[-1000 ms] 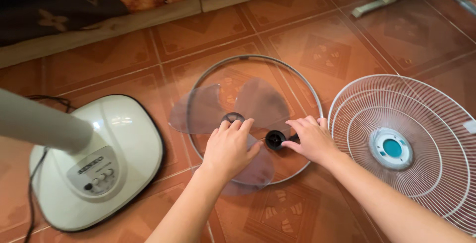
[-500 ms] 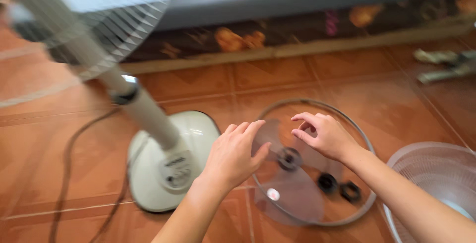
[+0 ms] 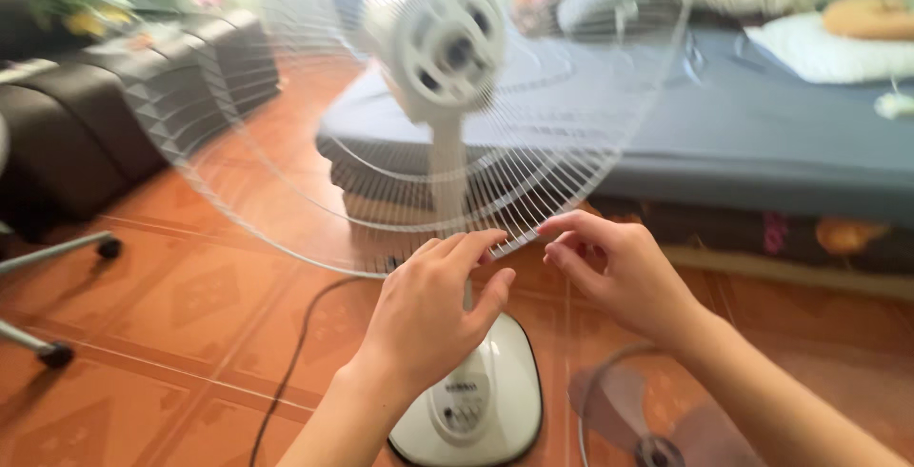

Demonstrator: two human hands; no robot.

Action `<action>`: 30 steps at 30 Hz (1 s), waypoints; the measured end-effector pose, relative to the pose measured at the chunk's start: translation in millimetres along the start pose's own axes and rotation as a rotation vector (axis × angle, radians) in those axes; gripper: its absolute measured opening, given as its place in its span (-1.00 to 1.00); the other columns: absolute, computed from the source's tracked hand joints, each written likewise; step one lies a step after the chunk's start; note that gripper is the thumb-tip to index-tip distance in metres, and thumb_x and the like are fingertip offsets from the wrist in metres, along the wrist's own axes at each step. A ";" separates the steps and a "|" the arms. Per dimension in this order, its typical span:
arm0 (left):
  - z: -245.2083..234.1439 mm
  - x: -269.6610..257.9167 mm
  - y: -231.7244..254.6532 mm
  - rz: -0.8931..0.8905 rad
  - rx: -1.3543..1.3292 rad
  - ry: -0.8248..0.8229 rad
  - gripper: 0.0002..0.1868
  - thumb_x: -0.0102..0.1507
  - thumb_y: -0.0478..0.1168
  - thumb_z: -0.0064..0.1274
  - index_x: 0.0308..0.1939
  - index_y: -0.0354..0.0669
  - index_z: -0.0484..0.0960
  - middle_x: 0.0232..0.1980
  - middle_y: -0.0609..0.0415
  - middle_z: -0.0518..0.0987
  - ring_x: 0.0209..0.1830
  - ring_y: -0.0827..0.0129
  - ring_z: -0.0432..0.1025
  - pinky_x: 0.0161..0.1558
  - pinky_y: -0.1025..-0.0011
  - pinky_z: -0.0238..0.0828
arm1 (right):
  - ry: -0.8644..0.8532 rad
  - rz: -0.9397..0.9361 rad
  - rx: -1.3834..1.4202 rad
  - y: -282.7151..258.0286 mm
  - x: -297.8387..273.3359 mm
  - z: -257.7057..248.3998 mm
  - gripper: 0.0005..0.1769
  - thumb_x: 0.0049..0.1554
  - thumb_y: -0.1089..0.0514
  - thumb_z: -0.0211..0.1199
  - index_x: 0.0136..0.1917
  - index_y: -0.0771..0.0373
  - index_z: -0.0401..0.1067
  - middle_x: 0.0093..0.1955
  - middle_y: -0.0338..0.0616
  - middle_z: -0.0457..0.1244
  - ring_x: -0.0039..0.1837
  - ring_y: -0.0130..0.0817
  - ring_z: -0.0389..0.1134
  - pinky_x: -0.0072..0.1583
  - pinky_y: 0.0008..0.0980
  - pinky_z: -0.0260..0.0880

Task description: The person disassembles a standing fan by removing the front grille, fan blades, and rear grille. They then wipe the metal grilles with a wet cloth and place the cleaned parts on the floor.

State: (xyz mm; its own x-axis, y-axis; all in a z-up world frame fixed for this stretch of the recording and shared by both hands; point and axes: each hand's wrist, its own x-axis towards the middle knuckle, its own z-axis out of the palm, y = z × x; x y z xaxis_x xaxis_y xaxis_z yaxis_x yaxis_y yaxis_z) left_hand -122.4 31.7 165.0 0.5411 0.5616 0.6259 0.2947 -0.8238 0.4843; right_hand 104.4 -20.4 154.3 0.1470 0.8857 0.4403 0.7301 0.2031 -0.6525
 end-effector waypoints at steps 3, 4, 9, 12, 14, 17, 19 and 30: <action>-34.0 9.0 10.2 -0.006 0.021 0.075 -0.61 0.24 -0.13 0.10 0.12 -0.19 0.61 -0.12 0.01 0.67 -0.04 0.12 0.52 -0.02 0.20 0.43 | 0.083 -0.049 -0.022 -36.2 16.1 0.8 -0.73 0.11 0.17 0.31 0.11 0.19 0.55 -0.30 -0.24 0.43 -0.35 -0.51 0.17 -0.25 -0.45 0.25; -44.4 12.5 11.6 -0.005 0.038 0.103 -0.61 0.24 -0.13 0.09 0.12 -0.19 0.61 -0.11 0.00 0.67 -0.05 0.11 0.52 -0.01 0.19 0.43 | 0.092 -0.064 -0.006 -44.9 21.7 1.8 -0.73 0.11 0.17 0.31 0.11 0.19 0.54 -0.29 -0.24 0.43 -0.34 -0.51 0.19 -0.24 -0.45 0.27; -77.1 28.9 12.6 -0.055 0.107 0.159 -0.56 0.24 -0.09 0.08 0.15 -0.19 0.57 -0.08 -0.03 0.66 -0.02 0.08 0.53 0.02 0.16 0.42 | 0.153 -0.230 0.020 -72.0 44.9 3.7 -0.72 0.11 0.21 0.31 0.11 0.24 0.53 -0.22 -0.20 0.41 -0.23 -0.49 0.35 -0.15 -0.44 0.36; -85.7 38.9 12.8 -0.035 0.153 0.129 -0.49 0.25 -0.07 0.07 0.23 -0.23 0.48 0.03 -0.08 0.63 0.06 0.03 0.49 0.07 0.11 0.39 | 0.250 -0.327 0.010 -82.7 60.6 5.9 -0.71 0.09 0.22 0.30 0.11 0.27 0.50 -0.10 -0.19 0.41 -0.16 -0.46 0.41 -0.12 -0.41 0.41; -88.6 47.8 12.9 -0.064 0.197 0.098 -0.46 0.25 -0.05 0.08 0.26 -0.20 0.44 0.10 -0.08 0.60 0.09 0.01 0.47 0.08 0.08 0.38 | 0.311 -0.323 -0.045 -87.6 71.1 7.0 -0.74 0.08 0.19 0.34 0.06 0.27 0.48 -0.13 -0.18 0.39 -0.18 -0.42 0.39 -0.12 -0.37 0.39; -92.2 58.7 11.3 -0.084 0.217 0.065 -0.43 0.25 -0.04 0.07 0.28 -0.18 0.40 0.16 -0.06 0.57 0.14 0.00 0.44 0.09 0.07 0.38 | 0.383 -0.337 -0.115 -90.2 81.6 6.5 -0.74 0.08 0.16 0.39 0.00 0.28 0.43 -0.16 -0.15 0.35 -0.16 -0.37 0.36 -0.11 -0.33 0.38; -93.8 65.7 8.6 -0.085 0.214 0.056 -0.43 0.25 -0.04 0.07 0.29 -0.17 0.39 0.18 -0.06 0.56 0.17 -0.01 0.43 0.09 0.06 0.38 | 0.413 -0.337 -0.127 -89.4 88.0 5.7 -0.69 0.08 0.14 0.41 0.02 0.28 0.39 -0.16 -0.14 0.33 -0.14 -0.35 0.36 -0.09 -0.32 0.38; -82.9 101.3 -11.2 -0.060 0.340 -0.030 -0.33 0.23 -0.09 0.07 0.40 -0.16 0.30 0.08 -0.10 0.57 0.12 0.01 0.48 0.02 0.08 0.45 | 0.165 -0.352 -0.147 -65.5 104.4 -23.4 -0.27 -0.08 0.41 0.17 0.38 0.22 0.24 0.15 -0.07 0.27 0.10 -0.28 0.34 0.12 -0.28 0.36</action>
State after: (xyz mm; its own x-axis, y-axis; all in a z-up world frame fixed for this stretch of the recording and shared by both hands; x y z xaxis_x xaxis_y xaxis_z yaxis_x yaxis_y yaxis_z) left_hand -136.2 104.3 273.6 0.5369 0.6111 0.5817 0.5690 -0.7713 0.2851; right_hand 87.5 48.9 257.4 -0.0320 0.6917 0.7215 0.8406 0.4091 -0.3549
